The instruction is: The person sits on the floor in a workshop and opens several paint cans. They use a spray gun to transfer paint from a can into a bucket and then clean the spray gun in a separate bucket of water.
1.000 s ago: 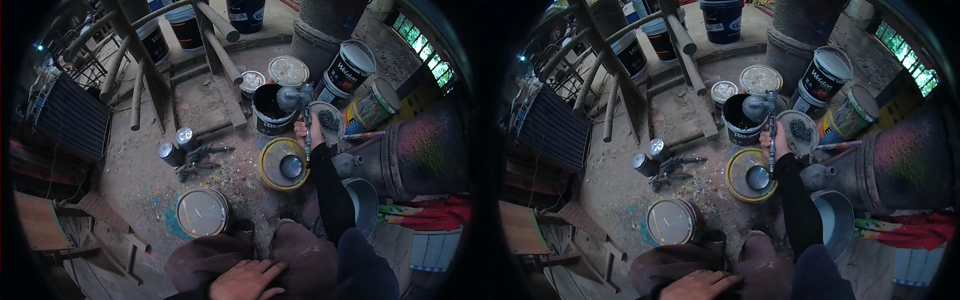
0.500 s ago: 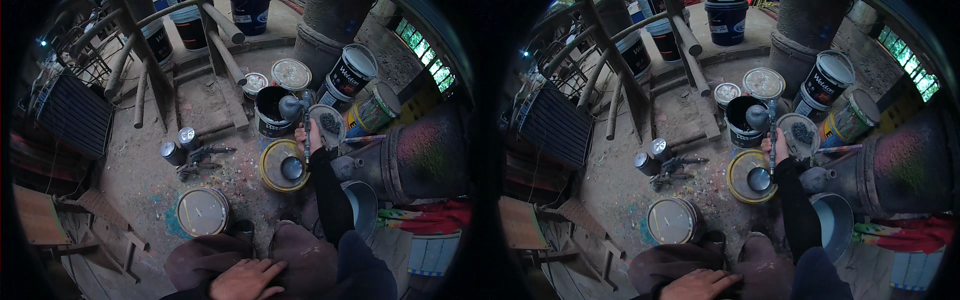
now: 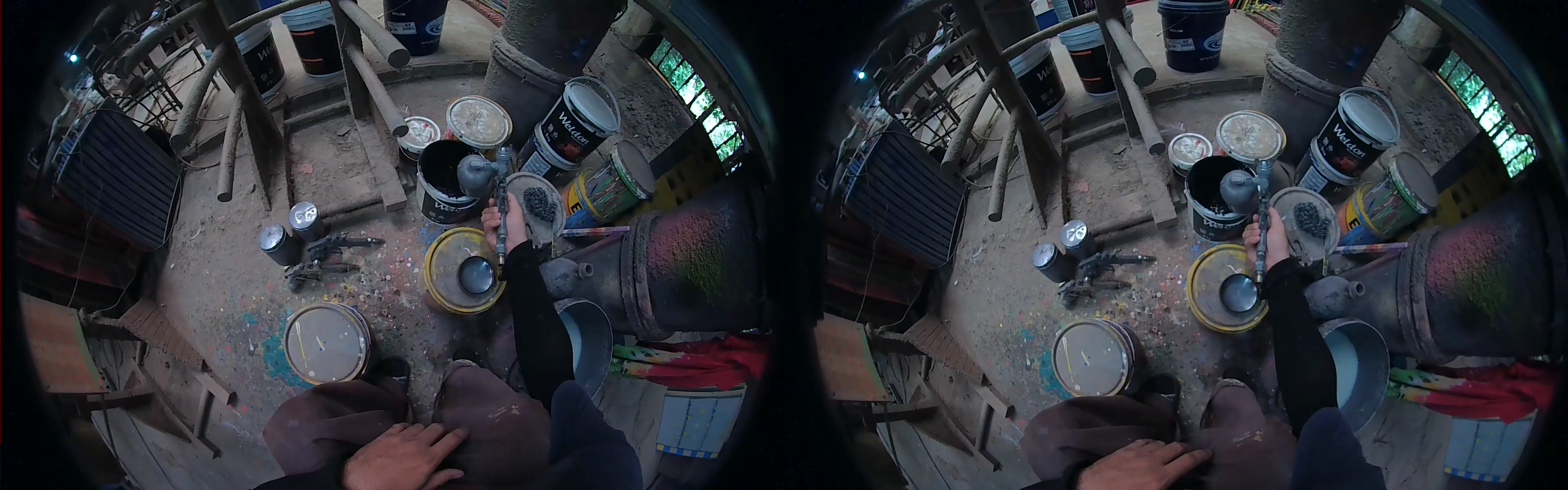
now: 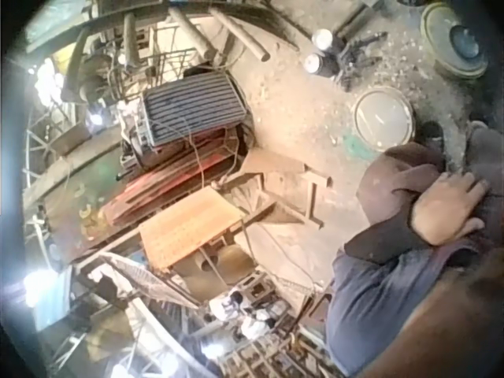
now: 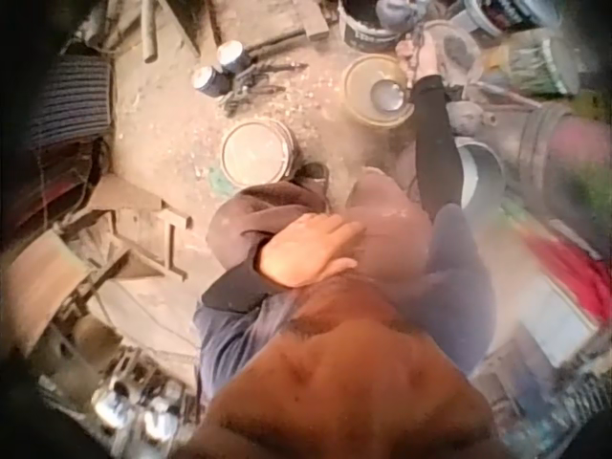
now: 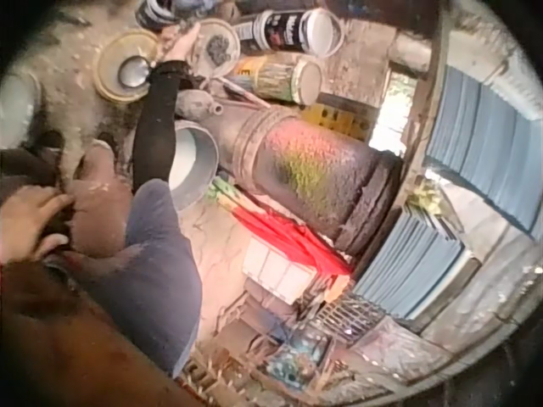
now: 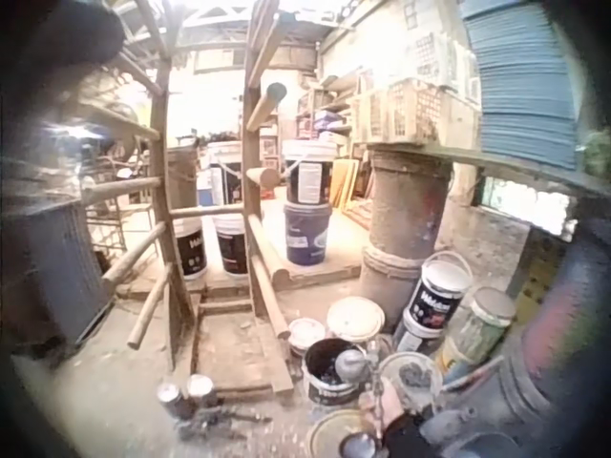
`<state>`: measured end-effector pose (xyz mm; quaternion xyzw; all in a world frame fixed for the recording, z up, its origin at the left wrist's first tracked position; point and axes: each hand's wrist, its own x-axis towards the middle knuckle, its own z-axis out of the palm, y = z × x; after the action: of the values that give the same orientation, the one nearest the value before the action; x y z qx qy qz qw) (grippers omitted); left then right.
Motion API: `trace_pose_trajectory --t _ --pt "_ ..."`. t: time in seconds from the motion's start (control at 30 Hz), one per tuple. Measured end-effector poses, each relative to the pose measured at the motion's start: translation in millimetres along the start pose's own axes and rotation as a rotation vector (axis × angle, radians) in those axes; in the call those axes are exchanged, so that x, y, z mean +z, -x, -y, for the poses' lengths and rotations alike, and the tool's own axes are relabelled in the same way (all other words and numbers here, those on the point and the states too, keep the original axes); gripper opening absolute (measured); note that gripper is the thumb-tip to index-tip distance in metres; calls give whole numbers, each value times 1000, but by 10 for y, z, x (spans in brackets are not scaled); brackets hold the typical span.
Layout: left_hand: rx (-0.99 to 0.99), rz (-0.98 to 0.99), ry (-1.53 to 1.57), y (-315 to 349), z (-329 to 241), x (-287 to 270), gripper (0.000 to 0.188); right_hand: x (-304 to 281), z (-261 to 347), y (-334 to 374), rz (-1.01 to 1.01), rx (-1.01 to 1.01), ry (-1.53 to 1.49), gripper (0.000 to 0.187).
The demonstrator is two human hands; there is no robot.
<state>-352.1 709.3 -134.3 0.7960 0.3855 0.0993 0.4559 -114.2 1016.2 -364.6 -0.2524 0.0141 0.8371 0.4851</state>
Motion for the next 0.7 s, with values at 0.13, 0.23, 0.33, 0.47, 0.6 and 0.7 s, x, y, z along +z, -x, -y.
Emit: trace_pose_trajectory --t 0.13,0.23,0.33,0.47,0.6,0.7 --pt "16 -15 10 7 15 7 44 63 -35 15 -31 -29 36 39" --pt "17 -17 7 13 16 2 44 136 -72 57 -53 -55 84 39" --pt "-7 106 -47 2 44 9 45 236 -113 122 -85 -92 140 42" --pt "-50 336 -117 -21 135 60 51 446 -184 246 -109 -78 192 48" --pt "-51 326 -110 -21 120 47 51 401 -174 201 -108 -90 277 45" --pt "16 -20 -4 38 12 -10 43 358 -152 152 -130 -54 245 41"
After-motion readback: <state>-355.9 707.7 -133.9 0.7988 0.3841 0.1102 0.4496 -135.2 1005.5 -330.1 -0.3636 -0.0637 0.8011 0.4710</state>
